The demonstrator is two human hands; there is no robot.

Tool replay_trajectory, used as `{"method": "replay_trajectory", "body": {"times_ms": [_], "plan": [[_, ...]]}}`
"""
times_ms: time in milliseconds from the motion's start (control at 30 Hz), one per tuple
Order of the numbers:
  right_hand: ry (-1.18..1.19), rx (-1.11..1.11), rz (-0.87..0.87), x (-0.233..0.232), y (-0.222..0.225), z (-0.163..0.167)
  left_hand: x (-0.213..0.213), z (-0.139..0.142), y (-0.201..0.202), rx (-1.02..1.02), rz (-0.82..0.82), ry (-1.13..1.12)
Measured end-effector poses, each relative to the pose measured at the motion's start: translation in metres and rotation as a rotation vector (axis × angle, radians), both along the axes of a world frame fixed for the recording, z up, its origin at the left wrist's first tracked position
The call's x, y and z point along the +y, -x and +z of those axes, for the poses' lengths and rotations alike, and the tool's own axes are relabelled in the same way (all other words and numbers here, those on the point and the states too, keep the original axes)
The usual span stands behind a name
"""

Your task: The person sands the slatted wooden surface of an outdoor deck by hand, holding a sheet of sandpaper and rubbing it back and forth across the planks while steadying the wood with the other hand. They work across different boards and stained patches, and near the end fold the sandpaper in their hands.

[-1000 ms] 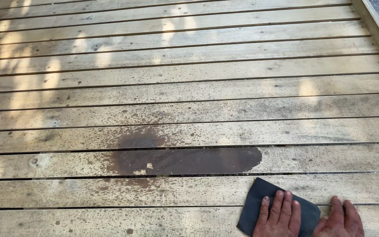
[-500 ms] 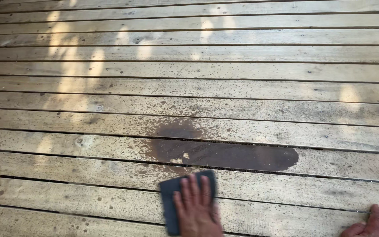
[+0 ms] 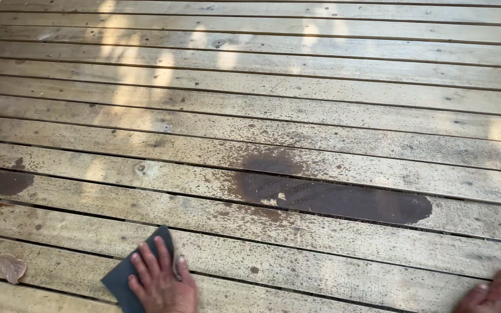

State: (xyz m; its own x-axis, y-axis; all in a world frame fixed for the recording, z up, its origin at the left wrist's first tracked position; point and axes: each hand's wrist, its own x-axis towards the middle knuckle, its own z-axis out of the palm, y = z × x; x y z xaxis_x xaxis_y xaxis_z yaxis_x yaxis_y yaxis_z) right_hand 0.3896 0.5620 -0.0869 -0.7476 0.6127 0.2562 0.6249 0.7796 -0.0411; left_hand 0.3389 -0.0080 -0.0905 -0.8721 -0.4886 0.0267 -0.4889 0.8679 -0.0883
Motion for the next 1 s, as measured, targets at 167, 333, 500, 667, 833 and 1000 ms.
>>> {"method": "replay_trajectory", "body": {"times_ms": [167,333,500,667,833,1000], "plan": [[0.148,0.045,0.262,-0.126,0.024,-0.01,0.186,-0.023,-0.048,0.573,-0.752,0.211],[0.163,0.114,0.434,-0.174,0.027,-0.022,0.12,-0.041,-0.06,0.601,-0.949,0.154],[0.133,0.152,0.424,-0.163,0.027,-0.024,-0.12,0.009,-0.03,0.037,-0.32,-0.025],[0.073,0.083,0.396,-0.214,0.047,-0.016,-0.033,-0.005,-0.031,0.284,-0.206,-0.029],[0.139,0.031,0.509,-0.297,0.056,-0.015,0.085,-0.042,-0.062,0.852,-0.816,0.325],[0.132,0.033,0.583,-0.303,0.053,-0.004,-0.067,-0.027,-0.058,0.422,-1.055,-0.097]]}}
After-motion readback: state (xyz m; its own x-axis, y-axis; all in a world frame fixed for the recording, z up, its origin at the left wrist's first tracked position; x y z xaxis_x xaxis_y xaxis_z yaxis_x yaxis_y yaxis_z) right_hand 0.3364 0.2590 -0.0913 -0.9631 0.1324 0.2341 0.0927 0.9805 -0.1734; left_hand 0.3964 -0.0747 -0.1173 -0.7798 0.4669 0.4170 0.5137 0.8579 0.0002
